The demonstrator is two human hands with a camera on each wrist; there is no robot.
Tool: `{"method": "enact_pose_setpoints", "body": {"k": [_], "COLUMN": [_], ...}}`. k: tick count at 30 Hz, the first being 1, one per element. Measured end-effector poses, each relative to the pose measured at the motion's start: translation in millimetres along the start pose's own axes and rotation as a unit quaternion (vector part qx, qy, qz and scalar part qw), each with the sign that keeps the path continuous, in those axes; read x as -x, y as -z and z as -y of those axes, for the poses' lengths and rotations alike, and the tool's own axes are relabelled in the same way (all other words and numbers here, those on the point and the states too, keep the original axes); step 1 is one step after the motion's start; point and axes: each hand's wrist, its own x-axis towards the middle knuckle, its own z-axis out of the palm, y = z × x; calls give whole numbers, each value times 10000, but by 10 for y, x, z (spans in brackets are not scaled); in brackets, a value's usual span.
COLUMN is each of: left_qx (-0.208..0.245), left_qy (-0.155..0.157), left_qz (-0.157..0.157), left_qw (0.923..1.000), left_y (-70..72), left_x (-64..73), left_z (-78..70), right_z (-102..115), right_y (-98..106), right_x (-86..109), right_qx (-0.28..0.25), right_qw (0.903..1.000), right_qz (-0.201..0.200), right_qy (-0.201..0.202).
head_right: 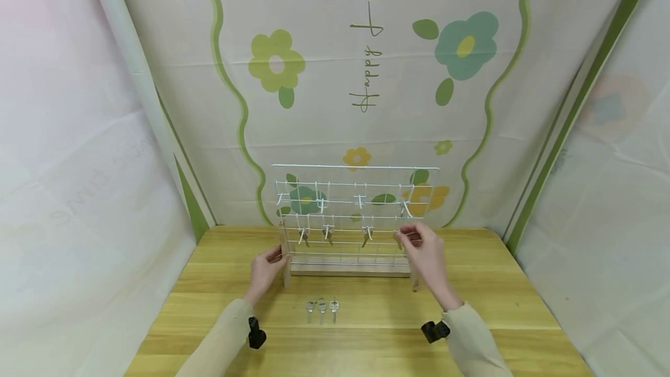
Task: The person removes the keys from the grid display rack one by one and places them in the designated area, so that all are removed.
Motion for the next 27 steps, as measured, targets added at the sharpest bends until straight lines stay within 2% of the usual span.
{"method": "enact_pose_setpoints", "body": {"k": [11, 17, 24, 27], "left_qx": [14, -41, 15, -16], "left_qy": [21, 5, 149, 98], "left_qz": [-16, -29, 6, 21], "left_qw": [10000, 10000, 9999, 9999], "left_y": [0, 2, 4, 7], "left_x": [-12, -8, -3, -5], "left_z": [35, 29, 20, 21], "right_z": [-99, -106, -118, -120], "right_y": [139, 127, 86, 71], "right_x": [-304, -422, -488, -507], "right_qx": [-51, -23, 22, 89], "right_qw": [9986, 9980, 9978, 9979], "right_qz": [-139, -64, -62, -99], "right_qy": [-514, -632, -653, -634]}}
